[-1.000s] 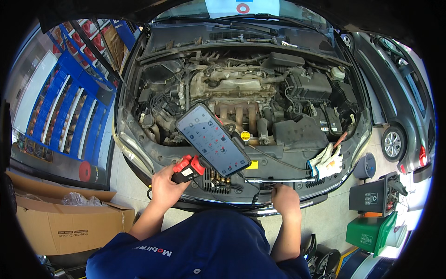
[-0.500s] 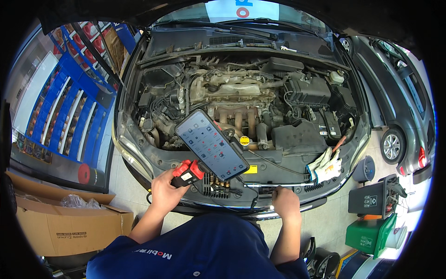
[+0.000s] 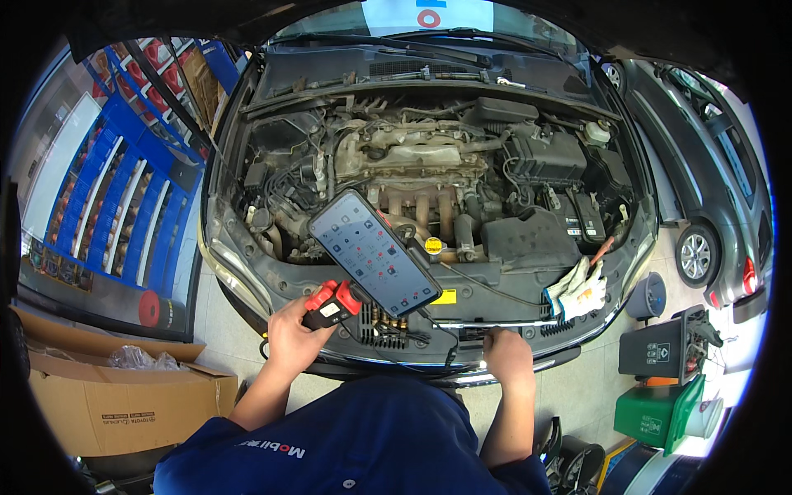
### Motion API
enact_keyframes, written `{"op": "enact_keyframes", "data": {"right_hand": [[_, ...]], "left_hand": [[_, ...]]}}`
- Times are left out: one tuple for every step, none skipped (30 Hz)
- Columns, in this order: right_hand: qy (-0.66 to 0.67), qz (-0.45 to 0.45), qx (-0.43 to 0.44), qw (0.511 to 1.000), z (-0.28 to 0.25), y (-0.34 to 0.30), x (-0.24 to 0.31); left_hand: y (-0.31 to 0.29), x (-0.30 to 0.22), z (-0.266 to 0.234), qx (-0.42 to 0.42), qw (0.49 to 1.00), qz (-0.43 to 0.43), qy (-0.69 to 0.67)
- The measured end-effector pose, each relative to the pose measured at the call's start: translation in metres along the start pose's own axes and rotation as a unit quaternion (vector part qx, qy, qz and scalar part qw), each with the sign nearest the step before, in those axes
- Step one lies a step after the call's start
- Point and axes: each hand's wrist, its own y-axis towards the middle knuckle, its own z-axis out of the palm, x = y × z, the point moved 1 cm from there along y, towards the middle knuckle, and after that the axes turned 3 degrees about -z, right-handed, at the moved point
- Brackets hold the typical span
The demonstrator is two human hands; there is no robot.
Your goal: The person uses a handheld diagnostic scanner with a smartphone to inspect the engine bay of a car with the hood open. They hold the device over various engine components, navigate the screen, and then place the device on the front of the car.
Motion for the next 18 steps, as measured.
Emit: {"op": "enact_keyframes", "data": {"right_hand": [[0.000, 0.000, 0.000, 1.000, 0.0003, 0.0003, -0.0005], [0.001, 0.000, -0.002, 1.000, 0.0000, 0.0000, -0.0003], [0.002, 0.000, -0.003, 1.000, -0.0003, -0.0004, 0.0004], [0.003, 0.000, -0.003, 1.000, -0.0003, -0.0006, 0.0008], [0.001, -0.003, -0.005, 1.000, 0.0006, -0.0002, 0.0000], [-0.001, -0.006, -0.005, 1.000, 0.0027, 0.0001, -0.0016], [-0.003, -0.010, -0.006, 1.000, 0.0043, 0.0003, -0.0025], [-0.004, -0.009, -0.002, 1.000, 0.0050, 0.0004, -0.0025], [-0.006, -0.008, 0.001, 1.000, 0.0053, 0.0011, -0.0028], [-0.008, -0.006, 0.005, 1.000, 0.0054, 0.0015, -0.0031], [-0.008, -0.005, 0.006, 1.000, 0.0049, 0.0015, -0.0028], [-0.008, -0.005, 0.007, 1.000, 0.0040, 0.0013, -0.0018], [-0.007, -0.004, 0.008, 1.000, 0.0035, 0.0010, -0.0010], [-0.008, -0.004, 0.006, 1.000, 0.0034, 0.0007, -0.0005], [-0.009, -0.003, 0.003, 1.000, 0.0033, 0.0004, 0.0000], [-0.009, -0.003, 0.000, 1.000, 0.0031, 0.0003, 0.0001], [-0.007, -0.003, 0.000, 1.000, 0.0031, 0.0003, 0.0000], [-0.005, -0.003, 0.000, 1.000, 0.0033, 0.0004, 0.0000]], "left_hand": [[0.0001, -0.0004, 0.0001, 0.000, 1.000, -0.001, -0.001], [0.0001, -0.0008, 0.0001, -0.001, 1.000, -0.001, -0.002], [0.0001, -0.0010, -0.0002, 0.000, 1.000, -0.002, 0.000], [0.0000, -0.0011, -0.0004, 0.001, 1.000, -0.003, 0.002], [0.0000, -0.0012, -0.0005, 0.002, 1.000, -0.003, 0.004], [-0.0003, -0.0009, -0.0006, 0.001, 1.000, -0.003, 0.007], [-0.0004, -0.0005, -0.0005, 0.000, 1.000, -0.003, 0.009], [-0.0007, -0.0003, -0.0006, -0.001, 1.000, -0.003, 0.012], [-0.0006, -0.0004, -0.0004, 0.000, 1.000, -0.006, 0.011], [-0.0006, -0.0006, -0.0004, 0.001, 1.000, -0.009, 0.010], [-0.0007, -0.0007, -0.0002, 0.002, 1.000, -0.011, 0.010], [-0.0007, -0.0008, -0.0002, 0.001, 1.000, -0.009, 0.008], [-0.0007, -0.0007, -0.0002, 0.000, 1.000, -0.006, 0.007], [-0.0006, -0.0005, -0.0001, -0.002, 1.000, -0.003, 0.006], [-0.0005, -0.0003, 0.0001, -0.001, 1.000, -0.003, 0.004], [-0.0002, 0.0000, 0.0005, 0.000, 1.000, -0.004, 0.002], [0.0000, 0.0002, 0.0008, 0.002, 1.000, -0.004, 0.000], [-0.0001, 0.0005, 0.0009, 0.001, 1.000, -0.004, -0.001]]}}
